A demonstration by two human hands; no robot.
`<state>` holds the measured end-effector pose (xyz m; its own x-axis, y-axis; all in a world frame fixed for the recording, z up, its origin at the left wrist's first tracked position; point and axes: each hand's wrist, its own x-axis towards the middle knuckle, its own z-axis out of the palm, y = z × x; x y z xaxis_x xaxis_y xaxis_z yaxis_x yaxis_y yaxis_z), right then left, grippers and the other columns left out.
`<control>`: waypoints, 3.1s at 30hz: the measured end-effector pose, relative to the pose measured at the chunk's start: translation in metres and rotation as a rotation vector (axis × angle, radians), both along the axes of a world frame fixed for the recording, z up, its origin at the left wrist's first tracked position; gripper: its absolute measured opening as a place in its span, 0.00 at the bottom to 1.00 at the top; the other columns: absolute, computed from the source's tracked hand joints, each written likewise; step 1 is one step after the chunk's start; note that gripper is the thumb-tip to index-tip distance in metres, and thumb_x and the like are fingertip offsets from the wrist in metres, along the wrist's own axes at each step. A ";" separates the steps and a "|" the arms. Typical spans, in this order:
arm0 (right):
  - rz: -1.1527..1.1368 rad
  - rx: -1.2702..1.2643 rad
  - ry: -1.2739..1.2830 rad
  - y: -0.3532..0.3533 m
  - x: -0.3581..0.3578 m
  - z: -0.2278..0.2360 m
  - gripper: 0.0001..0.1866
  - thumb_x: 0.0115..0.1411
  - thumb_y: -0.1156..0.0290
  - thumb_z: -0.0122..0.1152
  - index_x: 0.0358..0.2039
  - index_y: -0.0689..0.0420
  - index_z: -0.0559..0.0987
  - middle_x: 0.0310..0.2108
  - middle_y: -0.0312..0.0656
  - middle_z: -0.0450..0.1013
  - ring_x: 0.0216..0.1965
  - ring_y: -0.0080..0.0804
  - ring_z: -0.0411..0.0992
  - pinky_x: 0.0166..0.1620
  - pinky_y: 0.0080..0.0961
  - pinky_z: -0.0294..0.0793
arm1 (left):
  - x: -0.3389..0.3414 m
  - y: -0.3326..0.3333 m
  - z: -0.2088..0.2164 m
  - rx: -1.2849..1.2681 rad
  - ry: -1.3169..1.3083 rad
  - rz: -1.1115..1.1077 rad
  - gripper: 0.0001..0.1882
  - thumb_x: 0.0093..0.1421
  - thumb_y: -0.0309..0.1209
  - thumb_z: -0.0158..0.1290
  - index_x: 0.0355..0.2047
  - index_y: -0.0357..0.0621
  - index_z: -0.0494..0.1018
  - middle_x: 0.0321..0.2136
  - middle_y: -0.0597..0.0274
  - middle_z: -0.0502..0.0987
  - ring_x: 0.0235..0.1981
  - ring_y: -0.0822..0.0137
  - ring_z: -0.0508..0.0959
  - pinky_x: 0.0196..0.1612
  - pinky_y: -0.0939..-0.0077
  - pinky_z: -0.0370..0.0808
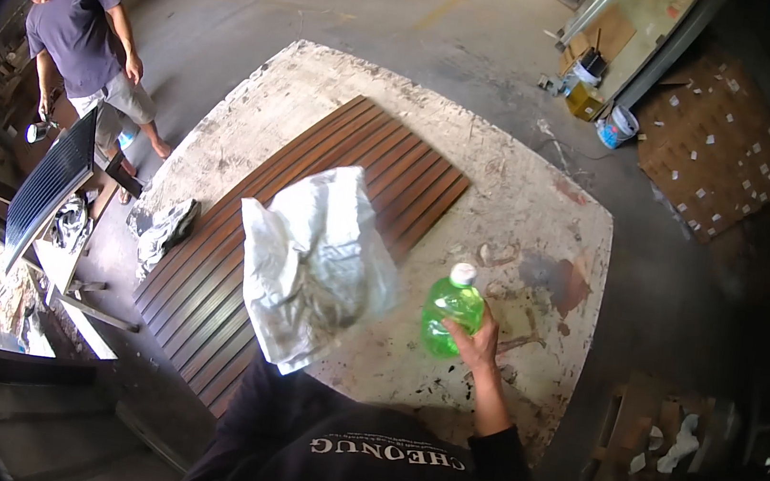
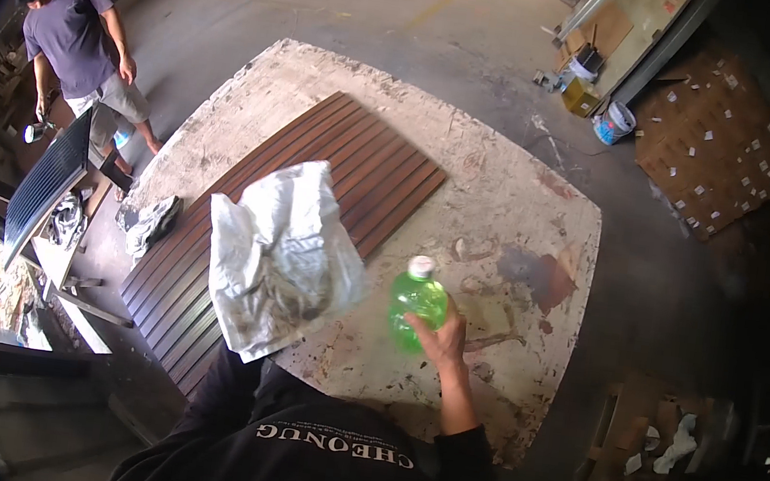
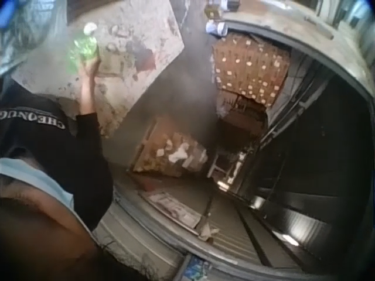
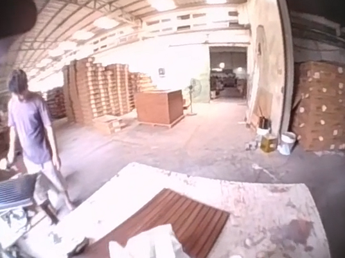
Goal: The person wipes a slatted wooden furniture panel with a cloth, applying liquid from a green bottle onto the surface and edges before lifting the panel to wipe the underside.
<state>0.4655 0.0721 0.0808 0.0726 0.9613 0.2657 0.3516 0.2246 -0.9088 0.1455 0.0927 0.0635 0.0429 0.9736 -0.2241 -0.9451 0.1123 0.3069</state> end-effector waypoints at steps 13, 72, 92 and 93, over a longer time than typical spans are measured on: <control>0.614 -0.538 -1.059 0.039 -0.080 0.064 0.31 0.50 0.53 0.63 0.49 0.60 0.70 0.32 0.56 0.75 0.39 0.53 0.73 0.46 0.42 0.71 | 0.041 0.011 -0.021 -0.133 -0.021 -0.002 0.28 0.64 0.46 0.40 0.53 0.32 0.63 0.44 0.50 0.73 0.44 0.60 0.75 0.50 0.64 0.70; -0.497 -0.077 -0.042 0.140 0.060 -0.117 0.32 0.45 0.57 0.68 0.47 0.60 0.70 0.38 0.48 0.74 0.38 0.39 0.75 0.39 0.32 0.76 | 0.008 0.023 -0.052 0.714 2.566 -0.646 0.38 0.51 0.35 0.46 0.64 0.48 0.51 0.63 0.48 0.51 0.66 0.48 0.43 0.63 0.40 0.29; -0.523 0.072 -0.187 0.152 0.075 -0.105 0.33 0.44 0.55 0.68 0.47 0.60 0.70 0.34 0.47 0.74 0.35 0.43 0.74 0.38 0.34 0.75 | 0.029 0.048 -0.049 0.917 2.699 -0.740 0.38 0.51 0.38 0.47 0.64 0.49 0.52 0.64 0.48 0.49 0.66 0.47 0.44 0.63 0.42 0.32; -0.512 0.051 -0.129 0.149 0.073 -0.100 0.35 0.44 0.53 0.68 0.48 0.61 0.70 0.35 0.48 0.74 0.36 0.45 0.74 0.39 0.36 0.74 | 0.044 0.056 -0.035 0.876 2.663 -0.770 0.38 0.51 0.38 0.47 0.64 0.49 0.52 0.64 0.49 0.50 0.66 0.48 0.44 0.63 0.42 0.31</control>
